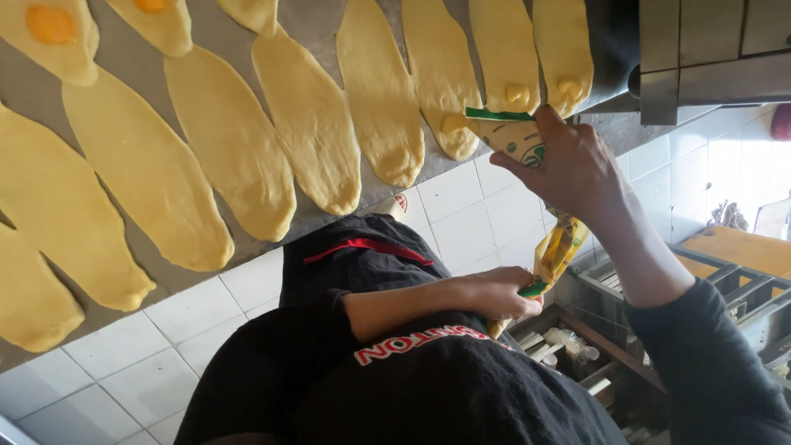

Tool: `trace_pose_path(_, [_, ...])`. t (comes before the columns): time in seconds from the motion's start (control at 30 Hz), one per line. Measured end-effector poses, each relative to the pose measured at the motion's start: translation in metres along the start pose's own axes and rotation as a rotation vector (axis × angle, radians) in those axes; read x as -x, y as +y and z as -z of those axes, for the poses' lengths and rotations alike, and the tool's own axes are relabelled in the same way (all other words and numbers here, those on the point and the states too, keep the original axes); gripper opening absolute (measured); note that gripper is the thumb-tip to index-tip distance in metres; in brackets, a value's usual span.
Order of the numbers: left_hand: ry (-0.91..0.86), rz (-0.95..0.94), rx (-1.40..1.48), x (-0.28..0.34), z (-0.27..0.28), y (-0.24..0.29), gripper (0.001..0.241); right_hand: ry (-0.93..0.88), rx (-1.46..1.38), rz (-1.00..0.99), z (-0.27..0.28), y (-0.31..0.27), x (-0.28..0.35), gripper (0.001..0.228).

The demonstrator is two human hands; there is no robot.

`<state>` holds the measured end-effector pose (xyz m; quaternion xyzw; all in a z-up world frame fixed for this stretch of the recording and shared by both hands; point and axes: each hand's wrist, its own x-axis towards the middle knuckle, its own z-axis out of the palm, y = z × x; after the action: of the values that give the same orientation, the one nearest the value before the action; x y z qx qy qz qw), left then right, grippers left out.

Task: The person fills rows of elongated dough pieces on a metal tray with dark and orange fillings using piping bags. They walk to a storage area to retrieve a new piping bag containing a yellow filling and return to continue filling the dough.

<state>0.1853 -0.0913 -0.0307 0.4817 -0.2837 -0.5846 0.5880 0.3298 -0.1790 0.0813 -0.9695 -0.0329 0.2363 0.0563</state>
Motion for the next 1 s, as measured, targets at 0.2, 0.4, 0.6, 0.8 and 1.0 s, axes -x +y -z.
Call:
trace_pose_path(0.2, [-0.04,-0.038,-0.009,0.012,-0.001,-0.002,0.028,-0.071,-0.002,-0.006,0.015,-0.028,0.023,0.064])
trace_pose_path(0.4, [-0.047,0.032,0.023,0.011,0.0,-0.022,0.026,-0.05,-0.069,0.074,0.0,-0.06,0.016,0.061])
trace_pose_path(0.6, [0.003,0.019,0.029,0.028,0.003,-0.026,0.03,-0.009,0.053,0.112,-0.02,-0.065,0.005,0.062])
trace_pose_path(0.8, [0.033,0.017,0.065,0.025,0.0,-0.031,0.025,-0.131,0.202,-0.011,-0.008,-0.079,0.017,0.073])
trace_pose_path(1.0, [0.193,-0.004,0.072,0.076,-0.001,0.0,0.029,-0.161,0.153,0.125,-0.013,-0.103,0.024,0.067])
